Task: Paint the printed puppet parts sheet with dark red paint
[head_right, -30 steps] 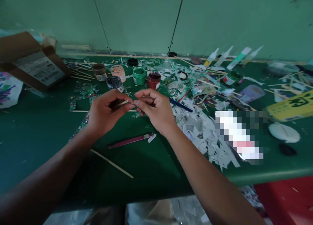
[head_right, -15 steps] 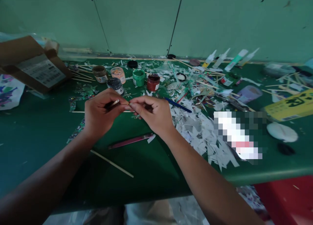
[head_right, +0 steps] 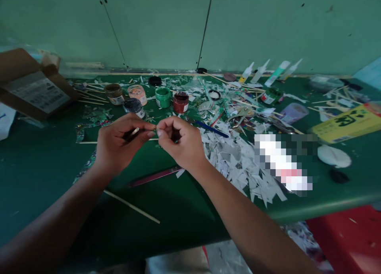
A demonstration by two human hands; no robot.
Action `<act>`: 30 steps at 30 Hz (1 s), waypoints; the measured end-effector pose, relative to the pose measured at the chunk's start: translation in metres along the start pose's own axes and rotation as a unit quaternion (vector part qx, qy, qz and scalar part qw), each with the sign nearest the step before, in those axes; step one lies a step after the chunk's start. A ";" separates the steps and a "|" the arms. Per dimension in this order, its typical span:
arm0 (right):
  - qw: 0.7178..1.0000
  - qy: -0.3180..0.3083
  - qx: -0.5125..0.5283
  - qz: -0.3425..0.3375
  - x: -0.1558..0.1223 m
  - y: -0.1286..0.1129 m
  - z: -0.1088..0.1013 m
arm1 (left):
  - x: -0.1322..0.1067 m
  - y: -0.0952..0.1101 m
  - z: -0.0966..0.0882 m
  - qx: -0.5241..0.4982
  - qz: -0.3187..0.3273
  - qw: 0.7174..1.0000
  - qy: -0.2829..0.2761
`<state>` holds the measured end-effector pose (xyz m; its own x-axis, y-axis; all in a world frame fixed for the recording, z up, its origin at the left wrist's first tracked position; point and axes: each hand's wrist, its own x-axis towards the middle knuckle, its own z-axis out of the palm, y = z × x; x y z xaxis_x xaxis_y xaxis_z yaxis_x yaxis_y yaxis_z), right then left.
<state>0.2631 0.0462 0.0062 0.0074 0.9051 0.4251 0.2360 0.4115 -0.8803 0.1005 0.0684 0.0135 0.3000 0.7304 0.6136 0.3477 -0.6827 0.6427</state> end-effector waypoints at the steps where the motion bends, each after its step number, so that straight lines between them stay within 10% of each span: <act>1: 1.000 -0.002 0.022 0.011 0.000 -0.001 0.000 | 0.000 0.000 0.000 -0.002 -0.005 1.000 -0.003; 12: 0.999 -0.012 -0.027 0.011 -0.001 -0.002 0.003 | 0.003 0.002 -0.001 0.015 -0.048 0.999 -0.019; 30: 0.985 0.005 -0.160 -0.070 -0.006 -0.006 0.007 | -0.004 0.000 0.008 0.101 0.079 0.986 -0.108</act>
<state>0.2549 0.0392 0.0077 -0.0376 0.8402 0.5409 0.5298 0.4757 -0.7021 0.1064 0.0654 0.0077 0.5391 0.6170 0.5733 0.4440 -0.7866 0.4290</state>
